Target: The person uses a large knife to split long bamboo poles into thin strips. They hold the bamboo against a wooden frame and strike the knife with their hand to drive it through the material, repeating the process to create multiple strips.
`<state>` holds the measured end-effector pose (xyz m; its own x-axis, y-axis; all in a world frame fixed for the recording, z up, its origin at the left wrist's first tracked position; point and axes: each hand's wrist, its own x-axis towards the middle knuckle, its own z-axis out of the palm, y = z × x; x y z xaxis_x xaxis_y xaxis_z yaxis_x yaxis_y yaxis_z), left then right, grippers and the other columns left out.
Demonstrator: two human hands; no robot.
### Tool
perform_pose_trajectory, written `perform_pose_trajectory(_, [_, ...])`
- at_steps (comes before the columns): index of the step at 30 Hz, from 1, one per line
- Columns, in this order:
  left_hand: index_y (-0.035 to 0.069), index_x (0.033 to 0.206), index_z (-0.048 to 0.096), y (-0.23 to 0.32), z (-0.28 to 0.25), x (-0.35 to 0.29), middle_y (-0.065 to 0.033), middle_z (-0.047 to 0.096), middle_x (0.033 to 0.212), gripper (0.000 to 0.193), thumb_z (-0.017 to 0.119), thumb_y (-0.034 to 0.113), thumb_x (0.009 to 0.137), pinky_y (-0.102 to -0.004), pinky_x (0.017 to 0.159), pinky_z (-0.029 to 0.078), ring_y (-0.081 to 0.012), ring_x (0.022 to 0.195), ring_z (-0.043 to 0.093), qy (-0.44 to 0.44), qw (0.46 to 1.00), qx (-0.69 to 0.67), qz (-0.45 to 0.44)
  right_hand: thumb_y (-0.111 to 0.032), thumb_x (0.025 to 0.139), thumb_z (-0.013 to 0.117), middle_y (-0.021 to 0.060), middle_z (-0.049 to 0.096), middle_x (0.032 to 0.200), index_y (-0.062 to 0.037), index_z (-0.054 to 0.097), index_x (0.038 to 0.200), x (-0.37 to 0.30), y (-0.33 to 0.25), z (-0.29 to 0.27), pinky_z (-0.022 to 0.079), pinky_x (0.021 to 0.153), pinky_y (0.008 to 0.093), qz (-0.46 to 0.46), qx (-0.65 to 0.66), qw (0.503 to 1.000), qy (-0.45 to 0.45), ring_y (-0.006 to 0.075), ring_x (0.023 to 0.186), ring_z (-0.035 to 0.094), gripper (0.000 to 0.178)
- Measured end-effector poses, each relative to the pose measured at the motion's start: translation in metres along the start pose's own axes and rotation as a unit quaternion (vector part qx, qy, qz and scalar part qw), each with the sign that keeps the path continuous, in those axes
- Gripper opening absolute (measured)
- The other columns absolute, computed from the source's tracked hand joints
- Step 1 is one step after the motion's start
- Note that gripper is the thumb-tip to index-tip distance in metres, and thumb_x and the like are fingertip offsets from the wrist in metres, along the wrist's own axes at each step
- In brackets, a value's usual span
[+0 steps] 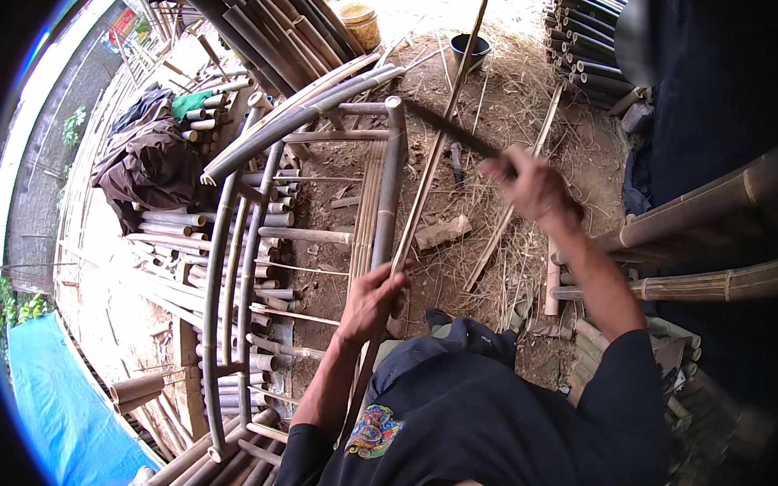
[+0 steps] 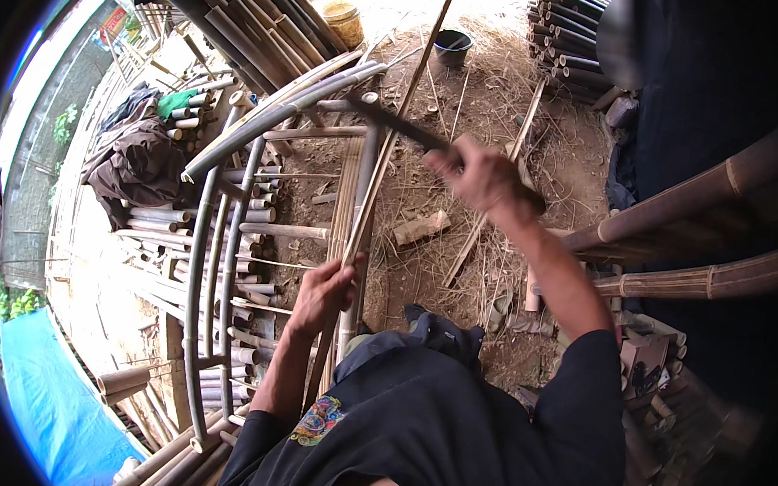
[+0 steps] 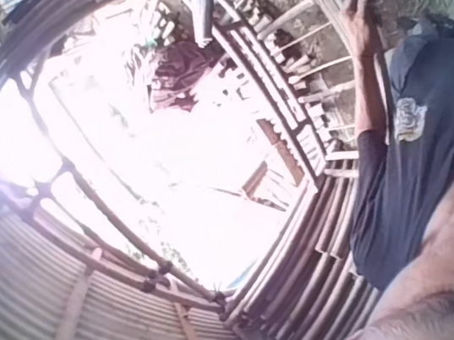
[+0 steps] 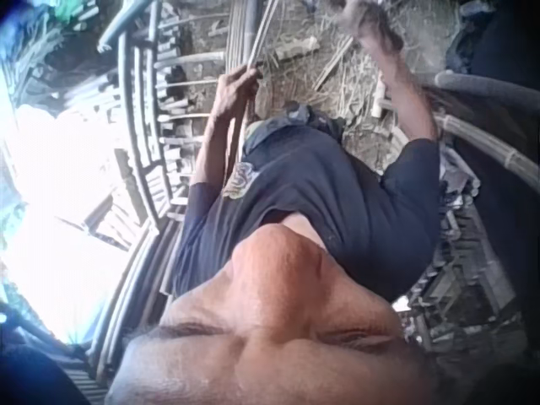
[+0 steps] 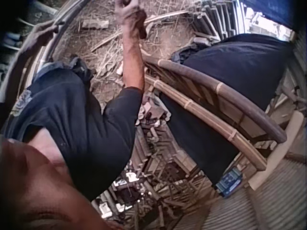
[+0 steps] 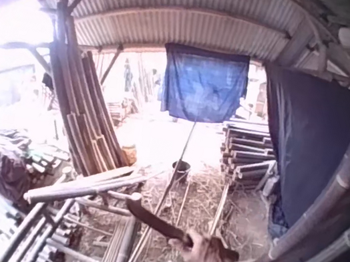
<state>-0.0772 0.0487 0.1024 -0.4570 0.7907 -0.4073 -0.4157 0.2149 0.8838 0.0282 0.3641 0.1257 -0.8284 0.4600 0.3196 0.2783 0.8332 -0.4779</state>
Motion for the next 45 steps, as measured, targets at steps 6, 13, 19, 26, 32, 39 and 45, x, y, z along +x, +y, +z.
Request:
perform_pose_trajectory(6, [0.002, 0.112, 0.063, 0.028, 0.019, 0.011, 0.0042, 0.053, 0.073, 0.030, 0.058, 0.027, 0.097, -0.0196, 0.048, 0.033, -0.0024, 0.058, 0.043, 0.035, 0.996, 0.074, 0.044, -0.069, 0.090, 0.040, 0.0016, 0.047, 0.054, -0.0140, 0.042, 0.071, -0.041, -0.062, 0.077, 0.046, 0.036, 0.0335, -0.199, -0.007, 0.974, 0.105, 0.0146, 0.040, 0.050, 0.059])
perform_pose_trajectory(13, [-0.001, 0.122, 0.059, 0.006, 0.021, -0.038, 0.0057, 0.047, 0.072, 0.032, 0.052, 0.021, 0.100, -0.0189, 0.054, 0.034, -0.0031, 0.063, 0.042, 0.061, 0.991, 0.119, 0.023, -0.072, 0.090, 0.033, -0.0026, 0.043, 0.052, -0.0157, 0.043, 0.073, -0.008, 0.005, 0.054, 0.038, 0.031, 0.0284, -0.073, -0.041, 0.996, 0.033, 0.0086, 0.038, 0.042, 0.060])
perform_pose_trajectory(19, [-0.002, 0.120, 0.061, -0.041, -0.010, -0.113, 0.0047, 0.049, 0.070, 0.031, 0.055, 0.020, 0.099, -0.0186, 0.055, 0.036, -0.0030, 0.063, 0.043, 0.059, 0.982, 0.174, 0.041, -0.071, 0.090, 0.038, -0.0048, 0.038, 0.048, -0.0160, 0.047, 0.072, 0.021, 0.060, 0.002, 0.032, 0.033, 0.0271, -0.041, -0.096, 0.993, 0.055, 0.0064, 0.037, 0.033, 0.059])
perform_pose_trajectory(26, [-0.004, 0.120, 0.061, -0.031, -0.013, -0.119, 0.0048, 0.049, 0.071, 0.034, 0.056, 0.022, 0.099, -0.0195, 0.056, 0.038, -0.0033, 0.064, 0.043, 0.068, 0.990, 0.122, 0.005, -0.070, 0.091, 0.035, -0.0012, 0.049, 0.052, -0.0161, 0.047, 0.068, -0.002, 0.014, 0.020, 0.041, 0.034, 0.0310, -0.199, -0.059, 0.978, 0.018, 0.0100, 0.040, 0.046, 0.060])
perform_pose_trajectory(32, [-0.001, 0.119, 0.063, -0.053, -0.033, -0.149, 0.0053, 0.050, 0.070, 0.034, 0.054, 0.025, 0.099, -0.0186, 0.053, 0.036, -0.0027, 0.060, 0.043, 0.071, 0.991, 0.108, -0.031, -0.079, 0.086, 0.027, -0.0064, 0.036, 0.049, -0.0131, 0.049, 0.076, 0.044, 0.106, -0.050, 0.025, 0.028, 0.0223, 0.178, -0.053, 0.976, 0.115, 0.0034, 0.037, 0.034, 0.070])
perform_pose_trajectory(39, [0.001, 0.127, 0.055, -0.011, -0.010, -0.044, 0.0022, 0.052, 0.065, 0.047, 0.046, 0.040, 0.101, -0.0185, 0.039, 0.029, -0.0027, 0.044, 0.039, 0.024, 1.000, -0.013, 0.003, -0.070, 0.091, 0.034, -0.0013, 0.044, 0.053, -0.0126, 0.048, 0.070, -0.033, -0.039, 0.038, 0.036, 0.030, 0.0298, -0.050, 0.052, 0.997, 0.008, 0.0090, 0.039, 0.043, 0.063])
perform_pose_trajectory(45, [0.002, 0.127, 0.055, 0.022, 0.013, -0.022, 0.0035, 0.049, 0.060, 0.044, 0.048, 0.037, 0.101, -0.0184, 0.038, 0.027, -0.0017, 0.043, 0.037, 0.041, 0.998, -0.036, 0.021, -0.069, 0.089, 0.042, 0.0072, 0.055, 0.057, -0.0083, 0.050, 0.075, -0.064, -0.103, 0.079, 0.049, 0.037, 0.0356, -0.139, 0.034, 0.989, 0.039, 0.0182, 0.044, 0.058, 0.063])
